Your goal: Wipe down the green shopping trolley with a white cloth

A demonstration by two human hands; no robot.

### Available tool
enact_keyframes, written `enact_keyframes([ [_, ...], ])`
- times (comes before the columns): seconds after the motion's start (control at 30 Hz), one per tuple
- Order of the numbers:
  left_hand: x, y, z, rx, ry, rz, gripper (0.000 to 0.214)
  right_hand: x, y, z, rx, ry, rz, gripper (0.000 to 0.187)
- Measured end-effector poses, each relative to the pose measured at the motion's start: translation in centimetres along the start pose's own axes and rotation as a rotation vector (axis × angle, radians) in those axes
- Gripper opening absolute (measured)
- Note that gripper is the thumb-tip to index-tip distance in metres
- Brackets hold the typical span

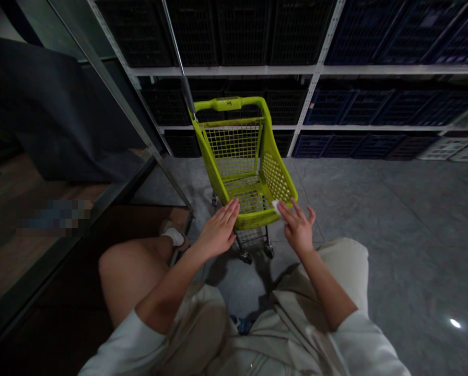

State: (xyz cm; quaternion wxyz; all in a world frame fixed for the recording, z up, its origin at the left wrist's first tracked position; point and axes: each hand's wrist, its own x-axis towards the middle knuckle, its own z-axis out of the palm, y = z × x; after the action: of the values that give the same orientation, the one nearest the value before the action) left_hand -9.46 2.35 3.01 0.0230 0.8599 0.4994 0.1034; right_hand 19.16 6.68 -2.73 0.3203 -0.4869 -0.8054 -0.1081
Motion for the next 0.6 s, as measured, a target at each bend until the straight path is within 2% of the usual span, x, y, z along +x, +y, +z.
enact_keyframes([
  [0.1, 0.1, 0.2, -0.1, 0.001, -0.03, -0.016, 0.093, -0.2, 3.2, 0.4, -0.04, 0.082, 0.102, 0.063],
  [0.2, 0.1, 0.4, -0.3, -0.009, -0.048, -0.032, 0.092, -0.4, 2.4, 1.3, -0.024, 0.119, 0.185, 0.062],
  [0.27, 0.1, 0.6, -0.4, -0.017, -0.043, -0.037, 0.093, -0.5, -0.3, 1.8, 0.004, 0.147, 0.238, 0.062],
  [0.33, 0.1, 0.7, -0.4, -0.017, -0.036, -0.046, 0.093, -0.4, -4.0, 2.2, 0.052, 0.15, 0.25, 0.064],
  [0.47, 0.2, 0.8, -0.6, -0.005, -0.043, -0.063, 0.093, 0.2, -11.3, 2.9, 0.175, 0.065, 0.146, 0.069],
  [0.53, 0.2, 0.7, -0.7, -0.002, -0.047, -0.067, 0.091, 0.6, -13.3, 3.1, 0.211, 0.034, 0.105, 0.071],
  [0.6, 0.1, 0.7, -0.8, 0.002, -0.04, -0.07, 0.09, 0.8, -13.8, 3.0, 0.216, 0.018, 0.077, 0.072],
])
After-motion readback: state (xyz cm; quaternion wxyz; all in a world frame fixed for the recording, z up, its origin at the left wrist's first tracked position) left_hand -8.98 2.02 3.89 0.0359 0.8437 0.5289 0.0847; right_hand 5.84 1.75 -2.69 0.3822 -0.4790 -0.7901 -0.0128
